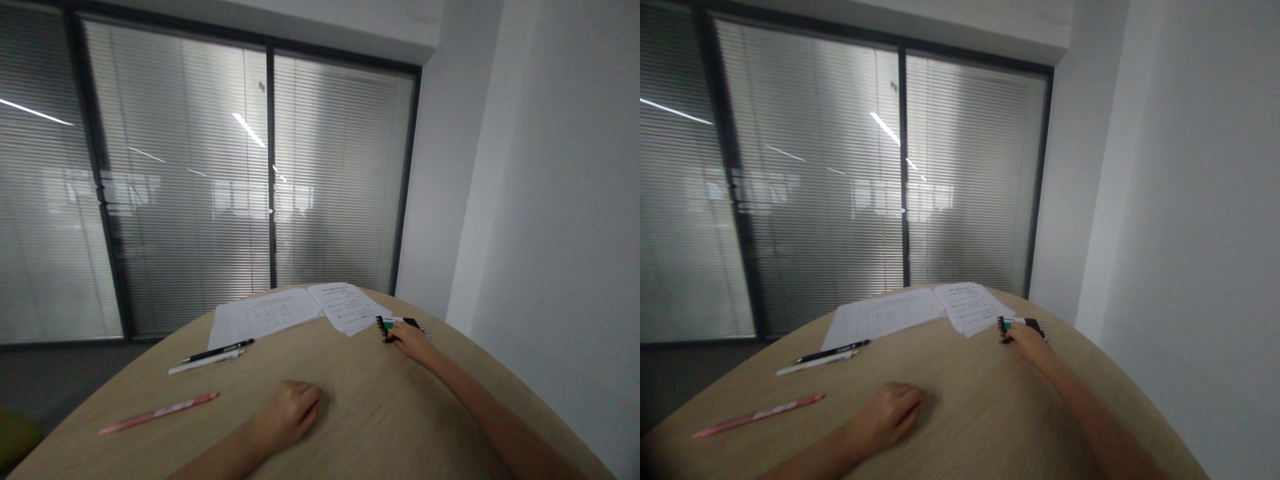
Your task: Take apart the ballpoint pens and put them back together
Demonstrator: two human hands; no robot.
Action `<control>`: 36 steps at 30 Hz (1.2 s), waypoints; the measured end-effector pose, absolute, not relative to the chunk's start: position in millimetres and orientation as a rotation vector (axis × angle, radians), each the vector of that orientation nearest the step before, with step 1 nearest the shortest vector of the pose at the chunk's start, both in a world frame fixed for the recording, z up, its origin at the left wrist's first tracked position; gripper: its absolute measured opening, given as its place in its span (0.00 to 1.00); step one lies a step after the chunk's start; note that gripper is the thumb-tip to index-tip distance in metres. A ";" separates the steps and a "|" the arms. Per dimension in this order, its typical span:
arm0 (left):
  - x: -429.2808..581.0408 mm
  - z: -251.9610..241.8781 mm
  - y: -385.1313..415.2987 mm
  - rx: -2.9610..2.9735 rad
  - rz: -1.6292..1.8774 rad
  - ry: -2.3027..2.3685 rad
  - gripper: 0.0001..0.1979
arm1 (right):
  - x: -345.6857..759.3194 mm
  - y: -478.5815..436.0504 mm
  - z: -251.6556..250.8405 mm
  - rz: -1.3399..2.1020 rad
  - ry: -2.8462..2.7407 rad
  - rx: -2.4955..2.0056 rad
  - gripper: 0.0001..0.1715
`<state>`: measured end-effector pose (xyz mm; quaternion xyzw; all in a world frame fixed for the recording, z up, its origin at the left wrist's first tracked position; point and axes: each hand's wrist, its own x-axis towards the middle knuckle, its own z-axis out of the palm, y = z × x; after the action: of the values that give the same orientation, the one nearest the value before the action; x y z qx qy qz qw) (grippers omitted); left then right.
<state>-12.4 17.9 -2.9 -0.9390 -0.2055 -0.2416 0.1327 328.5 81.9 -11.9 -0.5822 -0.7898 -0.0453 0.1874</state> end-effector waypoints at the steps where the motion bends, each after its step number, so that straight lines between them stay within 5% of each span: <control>1: -12.5 -3.2 18.0 -2.722 -0.706 -0.590 0.11 | 328.6 81.8 -12.2 -0.137 -2.216 -1.643 0.13; 17: -12.6 -3.9 18.5 -2.703 -0.651 -0.634 0.12 | 342.0 97.0 -24.9 -0.016 -2.025 -1.743 0.04; 33: -12.7 -0.3 17.1 -2.752 -0.654 -0.628 0.11 | 355.4 105.6 -31.8 0.316 -1.551 -1.522 0.02; 36: -12.5 -0.1 16.7 -2.758 -0.693 -0.613 0.10 | 377.9 110.7 -34.7 0.346 -1.268 -1.454 0.08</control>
<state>-12.5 16.7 -0.1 -0.9416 -0.2093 -0.2367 0.1162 377.9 110.7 -34.7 -0.6159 -0.5374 0.1465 0.5572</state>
